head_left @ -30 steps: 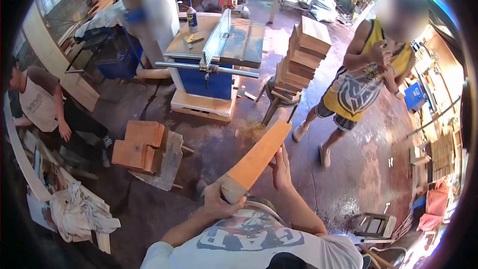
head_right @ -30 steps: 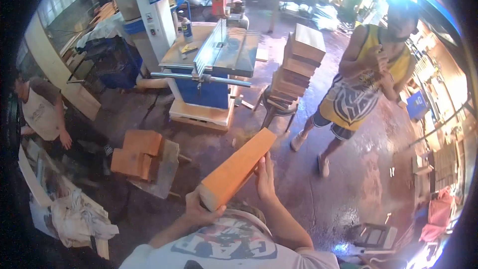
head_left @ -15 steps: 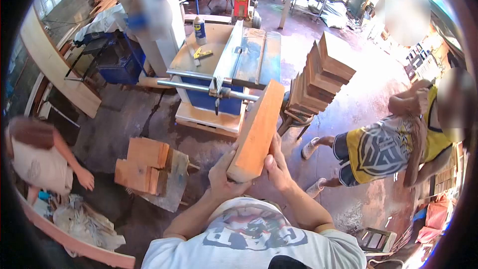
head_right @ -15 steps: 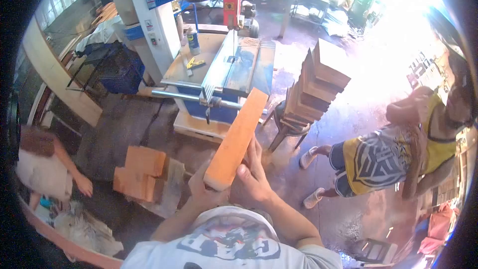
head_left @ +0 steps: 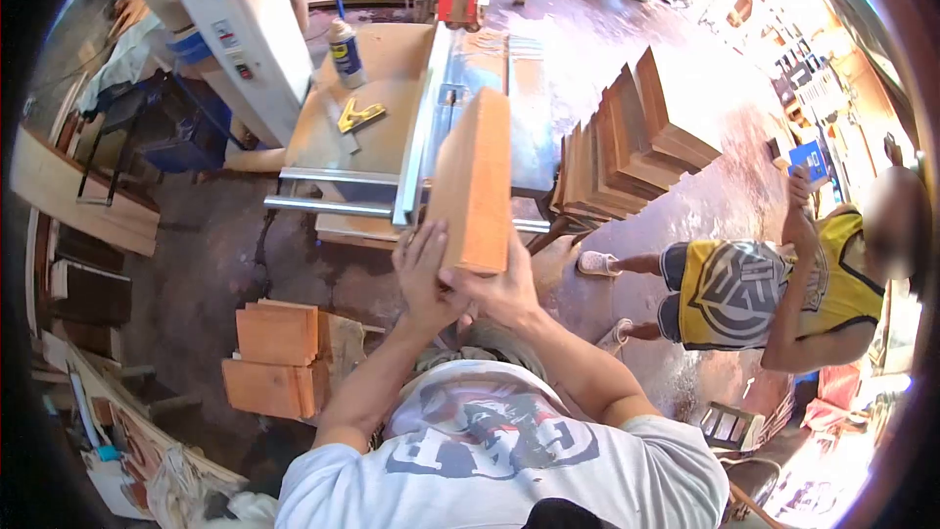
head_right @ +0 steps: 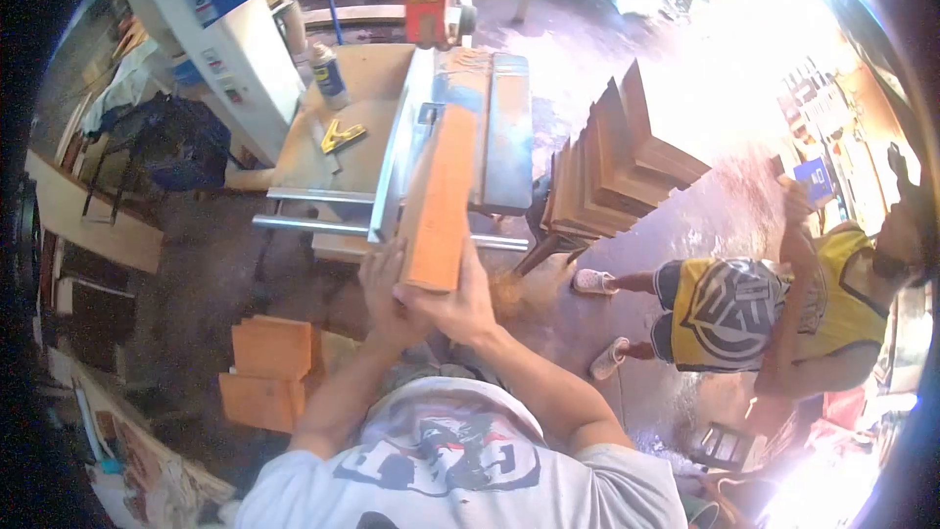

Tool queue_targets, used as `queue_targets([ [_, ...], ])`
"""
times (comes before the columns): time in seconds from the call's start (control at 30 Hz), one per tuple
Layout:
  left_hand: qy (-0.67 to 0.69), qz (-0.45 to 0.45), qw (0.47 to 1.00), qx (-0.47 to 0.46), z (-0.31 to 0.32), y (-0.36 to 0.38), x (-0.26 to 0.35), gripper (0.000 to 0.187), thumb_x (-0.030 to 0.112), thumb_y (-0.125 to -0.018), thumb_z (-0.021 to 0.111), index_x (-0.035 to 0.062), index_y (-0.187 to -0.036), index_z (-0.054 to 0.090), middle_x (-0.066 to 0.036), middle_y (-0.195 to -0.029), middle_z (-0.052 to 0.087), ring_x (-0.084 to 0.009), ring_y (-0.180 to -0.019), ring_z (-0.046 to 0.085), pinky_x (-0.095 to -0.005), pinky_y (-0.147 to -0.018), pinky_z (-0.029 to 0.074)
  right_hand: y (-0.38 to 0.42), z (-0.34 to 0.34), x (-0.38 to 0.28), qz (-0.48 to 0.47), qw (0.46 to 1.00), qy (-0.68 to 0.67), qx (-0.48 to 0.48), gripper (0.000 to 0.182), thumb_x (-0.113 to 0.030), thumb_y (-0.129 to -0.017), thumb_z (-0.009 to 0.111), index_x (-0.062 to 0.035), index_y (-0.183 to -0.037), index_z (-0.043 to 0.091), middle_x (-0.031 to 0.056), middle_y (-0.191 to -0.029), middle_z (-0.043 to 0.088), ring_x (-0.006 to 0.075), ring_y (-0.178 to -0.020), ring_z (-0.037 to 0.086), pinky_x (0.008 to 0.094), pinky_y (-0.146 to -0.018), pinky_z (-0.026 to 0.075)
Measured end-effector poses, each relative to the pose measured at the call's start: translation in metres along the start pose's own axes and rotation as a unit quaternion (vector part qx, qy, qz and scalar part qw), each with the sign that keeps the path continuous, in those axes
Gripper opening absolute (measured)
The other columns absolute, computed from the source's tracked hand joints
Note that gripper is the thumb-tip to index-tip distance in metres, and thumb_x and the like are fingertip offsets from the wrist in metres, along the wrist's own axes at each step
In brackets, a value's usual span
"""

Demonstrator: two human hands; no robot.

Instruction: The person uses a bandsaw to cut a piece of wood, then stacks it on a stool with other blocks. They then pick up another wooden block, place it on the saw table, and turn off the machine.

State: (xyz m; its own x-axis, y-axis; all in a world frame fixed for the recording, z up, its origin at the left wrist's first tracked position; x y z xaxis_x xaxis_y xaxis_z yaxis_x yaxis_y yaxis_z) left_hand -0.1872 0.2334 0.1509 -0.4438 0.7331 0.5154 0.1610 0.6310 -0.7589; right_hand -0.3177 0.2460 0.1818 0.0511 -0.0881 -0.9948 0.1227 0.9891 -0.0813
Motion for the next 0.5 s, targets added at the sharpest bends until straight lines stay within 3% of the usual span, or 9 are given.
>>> queue_targets([
  [0.07, -0.032, -0.020, 0.999, -0.015, 0.016, 0.007, -0.019, 0.061, 0.030, -0.086, 0.062, -0.0042, -0.135, 0.047, -0.023, -0.136, 0.056, -0.0424, -0.130, 0.046, -0.0558, -0.110, 0.027, -0.019, 0.000, 0.006, -0.032, 0.999, 0.017, 0.000, 0.091, -0.021, -0.069, 0.086, 0.0014, -0.140, 0.034, 0.0147, -0.125, 0.056, 0.0226, -0.118, 0.055, 0.0359, -0.101, 0.046],
  [0.1, -0.048, -0.042, 0.998, -0.026, 0.021, 0.008, -0.023, 0.061, 0.030, -0.087, 0.061, -0.0041, -0.135, 0.046, -0.022, -0.137, 0.055, -0.0434, -0.133, 0.042, -0.0562, -0.110, 0.025, -0.026, 0.001, -0.002, 0.015, 0.999, 0.024, -0.026, 0.102, -0.023, -0.068, 0.086, 0.0033, -0.146, 0.027, 0.0203, -0.135, 0.051, 0.0293, -0.126, 0.051, 0.0388, -0.106, 0.043],
  [0.2, -0.175, -0.089, 0.974, -0.111, 0.038, 0.053, -0.065, 0.063, 0.038, -0.091, 0.060, 0.0005, -0.140, 0.043, -0.019, -0.144, 0.047, -0.0460, -0.140, 0.029, -0.0587, -0.108, 0.023, -0.039, 0.002, 0.009, -0.119, 0.969, 0.218, -0.003, 0.112, -0.024, -0.064, 0.089, 0.0052, -0.148, 0.022, 0.0223, -0.143, 0.043, 0.0327, -0.134, 0.043, 0.0438, -0.112, 0.036],
  [0.23, -0.193, -0.086, 0.972, -0.102, 0.032, 0.048, -0.058, 0.065, 0.039, -0.091, 0.061, 0.0022, -0.141, 0.042, -0.018, -0.146, 0.044, -0.0460, -0.140, 0.028, -0.0594, -0.107, 0.024, -0.040, 0.003, 0.018, -0.092, 0.975, 0.204, -0.019, 0.120, -0.032, -0.061, 0.090, 0.0071, -0.149, 0.019, 0.0259, -0.149, 0.032, 0.0380, -0.140, 0.033, 0.0468, -0.116, 0.029],
  [0.27, -0.209, -0.087, 0.969, -0.094, 0.029, 0.040, -0.050, 0.066, 0.041, -0.091, 0.061, 0.0038, -0.142, 0.041, -0.016, -0.148, 0.042, -0.0460, -0.141, 0.027, -0.0601, -0.106, 0.024, -0.038, 0.005, 0.023, -0.102, 0.972, 0.212, -0.013, 0.121, -0.033, -0.061, 0.091, 0.0070, -0.149, 0.018, 0.0258, -0.149, 0.032, 0.0381, -0.140, 0.033, 0.0470, -0.116, 0.029],
  [0.3, -0.210, -0.014, 0.977, -0.016, 0.026, 0.022, -0.038, 0.072, 0.046, -0.089, 0.063, 0.0085, -0.146, 0.037, -0.013, -0.155, 0.030, -0.0477, -0.143, 0.022, -0.0606, -0.103, 0.025, -0.038, 0.007, 0.029, -0.112, 0.969, 0.222, -0.011, 0.122, -0.034, -0.061, 0.091, 0.0068, -0.149, 0.018, 0.0258, -0.150, 0.031, 0.0382, -0.140, 0.033, 0.0471, -0.116, 0.029],
  [0.43, -0.211, -0.070, 0.975, -0.026, 0.024, 0.020, -0.049, 0.078, 0.049, -0.089, 0.062, 0.0074, -0.149, 0.032, -0.011, -0.158, 0.022, -0.0491, -0.144, 0.019, -0.0601, -0.102, 0.026, -0.050, 0.011, 0.047, -0.092, 0.965, 0.242, -0.037, 0.127, -0.041, -0.058, 0.093, 0.0079, -0.149, 0.019, 0.0277, -0.151, 0.029, 0.0408, -0.138, 0.037, 0.0473, -0.112, 0.036],
  [0.5, -0.220, -0.126, 0.963, -0.093, 0.024, 0.030, -0.063, 0.081, 0.050, -0.089, 0.062, 0.0037, -0.148, 0.031, -0.016, -0.156, 0.023, -0.0502, -0.143, 0.020, -0.0611, -0.102, 0.025, -0.065, 0.012, 0.045, -0.120, 0.948, 0.293, -0.036, 0.125, -0.042, -0.058, 0.093, 0.0088, -0.148, 0.024, 0.0294, -0.151, 0.031, 0.0410, -0.137, 0.041, 0.0449, -0.106, 0.044],
])
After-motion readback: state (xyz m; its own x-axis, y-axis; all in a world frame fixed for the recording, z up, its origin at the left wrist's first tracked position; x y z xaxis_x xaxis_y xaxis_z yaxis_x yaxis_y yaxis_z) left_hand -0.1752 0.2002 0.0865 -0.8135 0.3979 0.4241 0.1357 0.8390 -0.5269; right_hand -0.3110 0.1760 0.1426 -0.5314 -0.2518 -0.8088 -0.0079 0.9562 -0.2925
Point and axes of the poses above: each hand's wrist, its own y-axis away from the middle knuckle, its own z-axis out of the palm, x = y × z, the point moved 4 cm from there along -y, towards the middle knuckle
